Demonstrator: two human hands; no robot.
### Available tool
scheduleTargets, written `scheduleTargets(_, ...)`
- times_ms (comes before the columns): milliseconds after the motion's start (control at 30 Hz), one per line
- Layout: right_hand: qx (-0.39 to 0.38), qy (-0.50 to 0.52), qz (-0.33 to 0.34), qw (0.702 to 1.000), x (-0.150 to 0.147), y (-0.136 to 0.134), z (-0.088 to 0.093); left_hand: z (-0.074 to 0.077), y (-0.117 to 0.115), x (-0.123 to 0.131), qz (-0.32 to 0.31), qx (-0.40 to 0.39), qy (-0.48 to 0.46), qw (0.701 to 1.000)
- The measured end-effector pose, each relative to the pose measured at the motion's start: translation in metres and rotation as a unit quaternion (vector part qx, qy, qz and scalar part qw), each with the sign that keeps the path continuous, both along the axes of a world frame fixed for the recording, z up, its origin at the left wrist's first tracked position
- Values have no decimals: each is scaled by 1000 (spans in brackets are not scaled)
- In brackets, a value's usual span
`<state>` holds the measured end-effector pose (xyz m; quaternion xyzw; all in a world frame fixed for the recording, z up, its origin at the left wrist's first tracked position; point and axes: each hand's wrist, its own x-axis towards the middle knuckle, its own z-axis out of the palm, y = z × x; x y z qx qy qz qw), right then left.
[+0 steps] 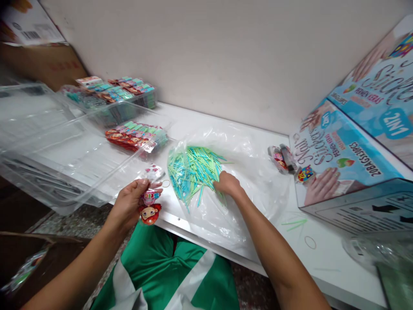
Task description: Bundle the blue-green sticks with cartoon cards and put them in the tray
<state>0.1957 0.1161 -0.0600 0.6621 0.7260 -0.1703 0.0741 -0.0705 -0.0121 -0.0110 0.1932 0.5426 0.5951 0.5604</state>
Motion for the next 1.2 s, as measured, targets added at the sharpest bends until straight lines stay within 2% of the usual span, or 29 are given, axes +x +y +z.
scheduleTargets(133,-30,-15,17,999,-2,12,-1,-6,-4,2,-16,-16,-17,1000)
scheduleTargets(300,-41,4,17,999,15,14,6,-10,-5,2,-36,-26,-46,998)
scheduleTargets(433,-28,55,-3,998,29,8,9,-14,-5,3,-46,-42,-59,996)
scheduleTargets(667,15,177,-45,983,43,4,-1,-9,-5,11,-55,-50,-58,996)
scheduleTargets(767,56,265,-42,962,44,-1,-2,-7,-5,13,-58,-51,-60,995)
scheduleTargets(900,150,390,-42,908,42,-15,-4,-4,-6,14,-52,-41,-66,996)
scheduleTargets(1000,203,444,-60,871,42,-24,-13,-3,-6,16,-57,-18,-70,996)
scheduleTargets(1100,225,478,-72,846,44,-26,-25,-4,-7,18,-77,7,-78,994)
scheduleTargets(1200,220,499,-77,835,47,-25,-36,-5,-7,20,-90,24,-81,992)
